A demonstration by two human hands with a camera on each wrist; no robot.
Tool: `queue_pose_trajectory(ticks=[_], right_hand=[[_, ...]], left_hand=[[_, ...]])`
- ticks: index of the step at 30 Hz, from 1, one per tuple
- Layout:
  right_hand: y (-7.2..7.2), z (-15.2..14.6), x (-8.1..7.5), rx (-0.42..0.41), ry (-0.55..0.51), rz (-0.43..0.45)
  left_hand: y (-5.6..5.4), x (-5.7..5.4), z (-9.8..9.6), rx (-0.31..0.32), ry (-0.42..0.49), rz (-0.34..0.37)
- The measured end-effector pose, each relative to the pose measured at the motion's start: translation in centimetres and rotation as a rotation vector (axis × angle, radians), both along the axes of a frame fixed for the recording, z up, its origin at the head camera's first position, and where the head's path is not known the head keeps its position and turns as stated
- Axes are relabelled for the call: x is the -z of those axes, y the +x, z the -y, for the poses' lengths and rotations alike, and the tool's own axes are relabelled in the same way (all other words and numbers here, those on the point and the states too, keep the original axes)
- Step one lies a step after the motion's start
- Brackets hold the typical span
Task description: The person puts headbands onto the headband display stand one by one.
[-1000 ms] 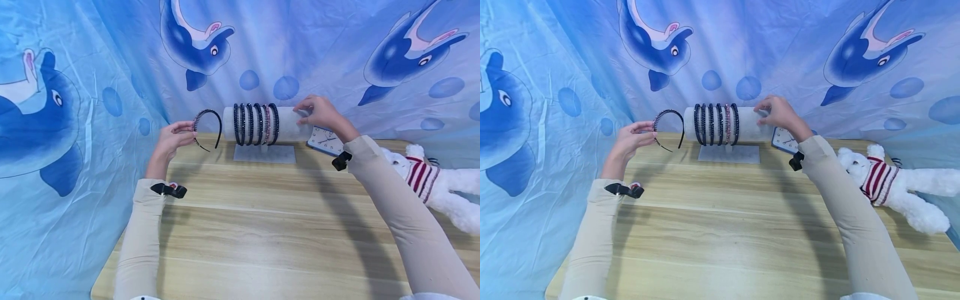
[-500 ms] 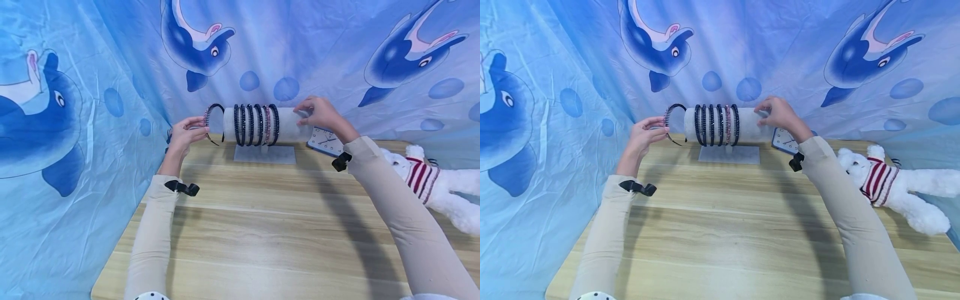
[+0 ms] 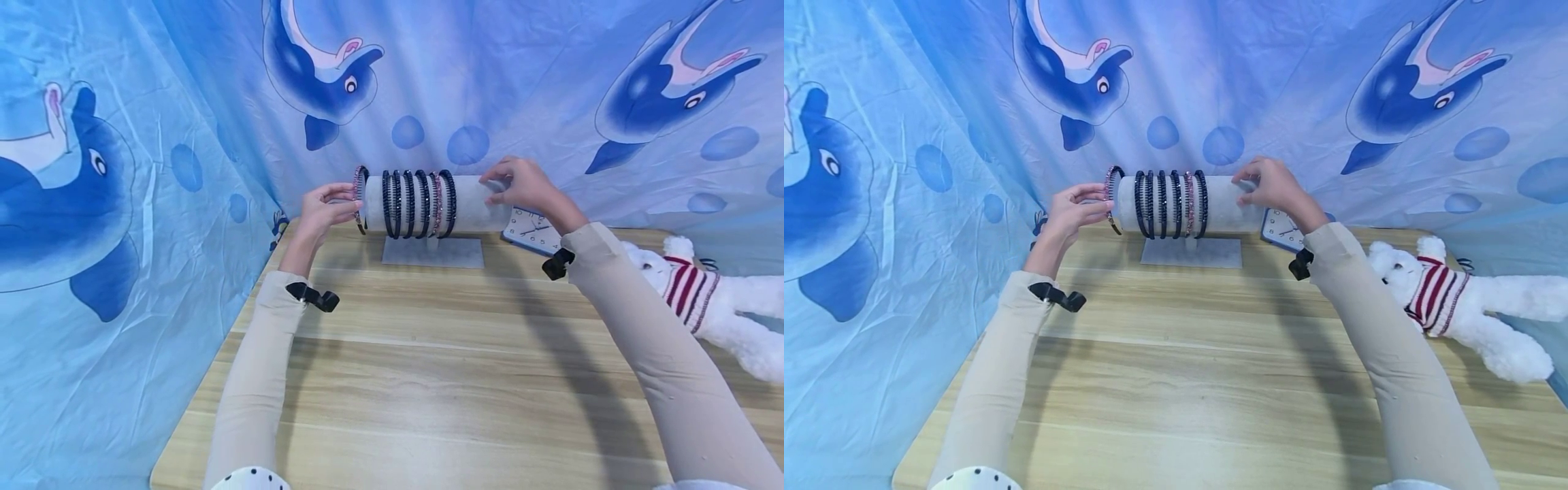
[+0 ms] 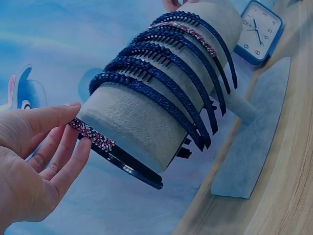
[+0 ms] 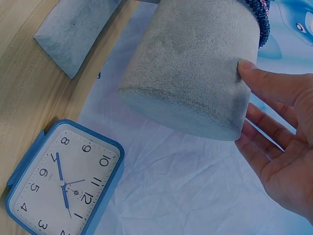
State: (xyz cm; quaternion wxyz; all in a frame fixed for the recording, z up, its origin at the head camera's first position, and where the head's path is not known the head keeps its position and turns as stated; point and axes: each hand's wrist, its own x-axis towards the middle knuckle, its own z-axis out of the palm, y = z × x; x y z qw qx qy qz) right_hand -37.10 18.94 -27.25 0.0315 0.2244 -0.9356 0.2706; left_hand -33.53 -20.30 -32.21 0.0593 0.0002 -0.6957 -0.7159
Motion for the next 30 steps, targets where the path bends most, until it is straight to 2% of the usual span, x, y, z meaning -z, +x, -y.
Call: queue_pose_trajectory(ticks=[6,12,21,30], right_hand=[[-0.05,0.01,0.04,0.001,-0.005,0.008],[-0.07,0.17,-0.08,-0.004,-0.016,0.004],[0.14,0.25,-0.25,0.004,-0.019,0.010],[0.14,0.16,-0.07,0.003,-0.026,0.018]], left_hand=[[-0.46,0.00,-0.46,0.010,-0.031,0.023],[-0.65,-0.10,-0.53,0.023,-0.021,0.066],[-0.69,0.01,-0.64,0.053,-0.047,0.072],[-0.45,0.24,-0.70,0.083,0.016,0.057]])
